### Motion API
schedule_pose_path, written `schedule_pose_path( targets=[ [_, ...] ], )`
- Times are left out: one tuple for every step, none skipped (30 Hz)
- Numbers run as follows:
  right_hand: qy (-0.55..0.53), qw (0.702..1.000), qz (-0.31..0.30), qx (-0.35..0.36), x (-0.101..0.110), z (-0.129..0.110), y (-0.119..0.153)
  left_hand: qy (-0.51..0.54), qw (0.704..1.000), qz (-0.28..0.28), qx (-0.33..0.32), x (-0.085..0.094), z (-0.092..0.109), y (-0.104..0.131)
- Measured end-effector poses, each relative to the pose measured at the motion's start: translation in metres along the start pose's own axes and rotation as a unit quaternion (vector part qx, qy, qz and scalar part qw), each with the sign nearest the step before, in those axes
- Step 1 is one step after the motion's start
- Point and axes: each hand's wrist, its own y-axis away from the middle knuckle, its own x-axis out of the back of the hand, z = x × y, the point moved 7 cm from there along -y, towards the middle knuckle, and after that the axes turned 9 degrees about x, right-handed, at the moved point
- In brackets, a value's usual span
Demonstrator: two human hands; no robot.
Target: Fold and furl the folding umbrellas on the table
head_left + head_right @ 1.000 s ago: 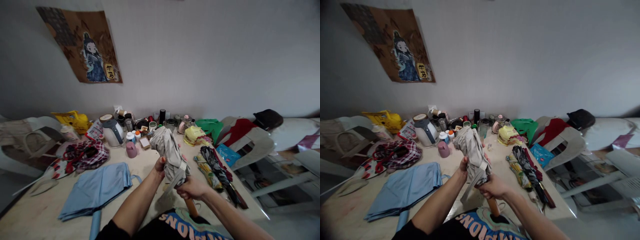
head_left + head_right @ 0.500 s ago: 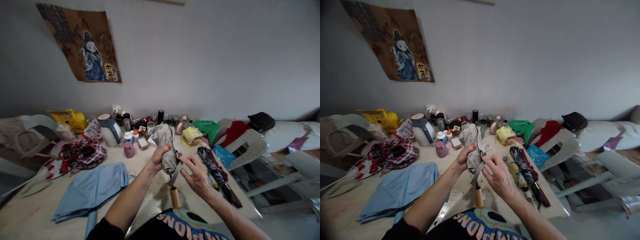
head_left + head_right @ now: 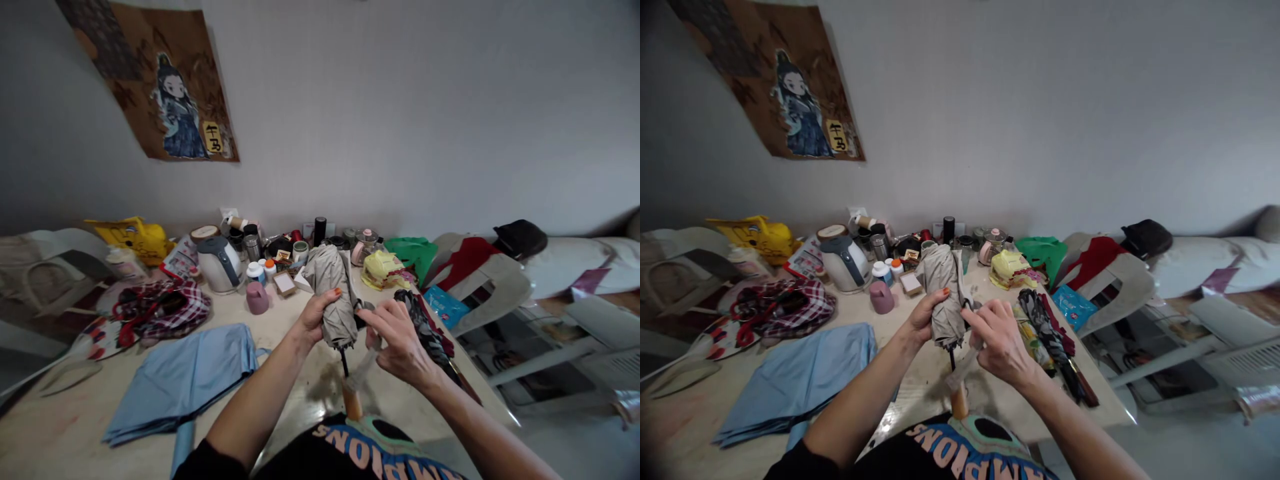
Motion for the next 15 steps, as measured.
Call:
schedule_pose_path(
  targets=[
    [0.038, 0.999, -0.014, 0.005, -0.003, 0.0, -0.001, 0.0, 1.0, -0.003, -0.002, -0.002, 0.0, 0.001],
    [0.073, 0.997, -0.022, 0.005, -0.005, 0.001, -0.001, 0.0, 1.0, -0.003, -0.003, -0.003, 0.0, 0.002],
    [0.104, 0.994, -0.024, 0.002, -0.007, 0.002, -0.001, 0.001, 1.0, -0.001, -0.005, -0.004, 0.0, 0.003],
    [0.127, 0.992, -0.024, -0.001, -0.008, 0.004, 0.0, 0.002, 1.0, 0.0, -0.006, -0.005, 0.0, 0.004],
    [0.141, 0.99, -0.025, -0.005, -0.009, 0.006, 0.001, 0.003, 1.0, 0.001, -0.007, -0.006, 0.0, 0.005],
    [0.147, 0.989, -0.02, -0.009, -0.009, 0.007, 0.001, 0.005, 1.0, 0.0, -0.008, -0.007, 0.001, 0.006],
    [0.144, 0.989, -0.01, -0.015, -0.009, 0.008, 0.002, 0.007, 1.0, -0.003, -0.01, -0.008, 0.001, 0.007],
    [0.131, 0.991, 0.004, -0.025, -0.007, 0.01, 0.003, 0.008, 1.0, -0.004, -0.012, -0.008, 0.001, 0.007],
    [0.106, 0.993, 0.021, -0.041, -0.006, 0.011, 0.005, 0.01, 1.0, -0.005, -0.012, -0.008, 0.002, 0.008],
    [0.073, 0.995, 0.039, -0.059, -0.005, 0.013, 0.006, 0.01, 1.0, -0.003, -0.011, -0.007, 0.002, 0.008],
    [0.04, 0.995, 0.054, -0.077, -0.004, 0.015, 0.008, 0.011, 1.0, 0.0, -0.011, -0.005, 0.001, 0.007],
    [0.015, 0.994, 0.064, -0.092, -0.004, 0.016, 0.01, 0.011, 1.0, 0.003, -0.01, -0.003, 0.001, 0.007],
    [0.002, 0.993, 0.067, -0.1, -0.005, 0.017, 0.011, 0.011, 1.0, 0.006, -0.008, -0.001, 0.001, 0.007],
    [0.005, 0.993, 0.066, -0.1, -0.005, 0.016, 0.011, 0.011, 1.0, 0.01, -0.007, 0.001, 0.0, 0.006],
    [0.021, 0.993, 0.062, -0.097, -0.006, 0.015, 0.011, 0.011, 1.0, 0.013, -0.008, 0.002, 0.0, 0.006]
  ],
)
